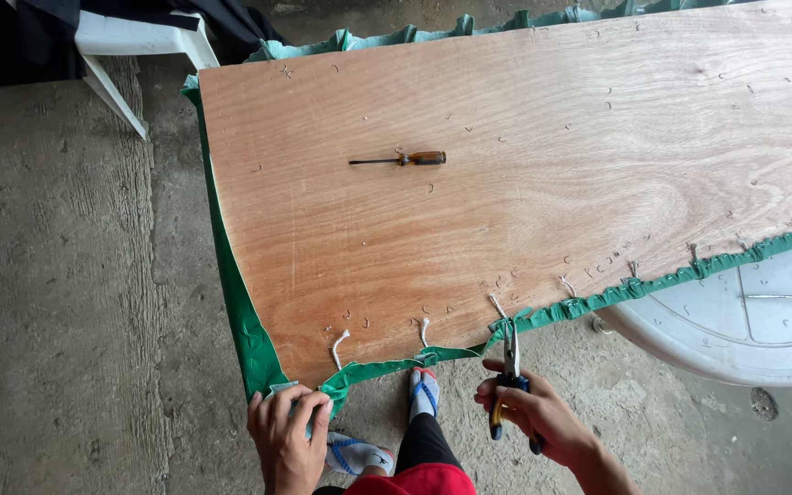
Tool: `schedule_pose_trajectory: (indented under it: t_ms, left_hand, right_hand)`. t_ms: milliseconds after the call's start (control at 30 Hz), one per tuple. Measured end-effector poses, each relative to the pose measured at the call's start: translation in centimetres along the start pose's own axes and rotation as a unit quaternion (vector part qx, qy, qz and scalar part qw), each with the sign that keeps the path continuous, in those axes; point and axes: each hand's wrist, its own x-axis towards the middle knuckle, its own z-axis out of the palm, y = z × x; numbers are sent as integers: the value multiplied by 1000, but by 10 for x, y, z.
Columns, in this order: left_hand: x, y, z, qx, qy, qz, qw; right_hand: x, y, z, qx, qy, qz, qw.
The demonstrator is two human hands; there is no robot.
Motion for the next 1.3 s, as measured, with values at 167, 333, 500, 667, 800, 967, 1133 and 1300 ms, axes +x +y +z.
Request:
schedule_pose_trajectory:
  t_ms: [167,333,500,667,800,967,1133,1300]
  left_hand:
    - [-1,0,0,4,-9,-8,1000]
    - [-4,-1,1,0,-6,-6,1000]
    - [-3,-1,2,-2,-5,-13,1000]
    - [-2,-2,3,1,-5,-10,1000]
    - [-3,-3,2,-6,-6,1,1000]
    - [-4,-1,6,18,-10,-10,1000]
    - [5,0,1,17,-15,2,1000]
    - [1,-1,4,18,-7,0,1000]
  right_hand:
    - [-5,-26,-4,-59,41,70,995]
    - [-9,-34,-17,-89,38,109,989]
    - [-4,-48,-29,-148,12,140,979]
    - [4,-85,-41,-251,-21,207,945]
    - [12,-81,-48,-253,-20,200,946]
    - [33,-14,-48,-380,60,30,923]
    - [49,26,-29,-502,238,-178,812]
    - [24,25,-12,-432,180,-93,879]
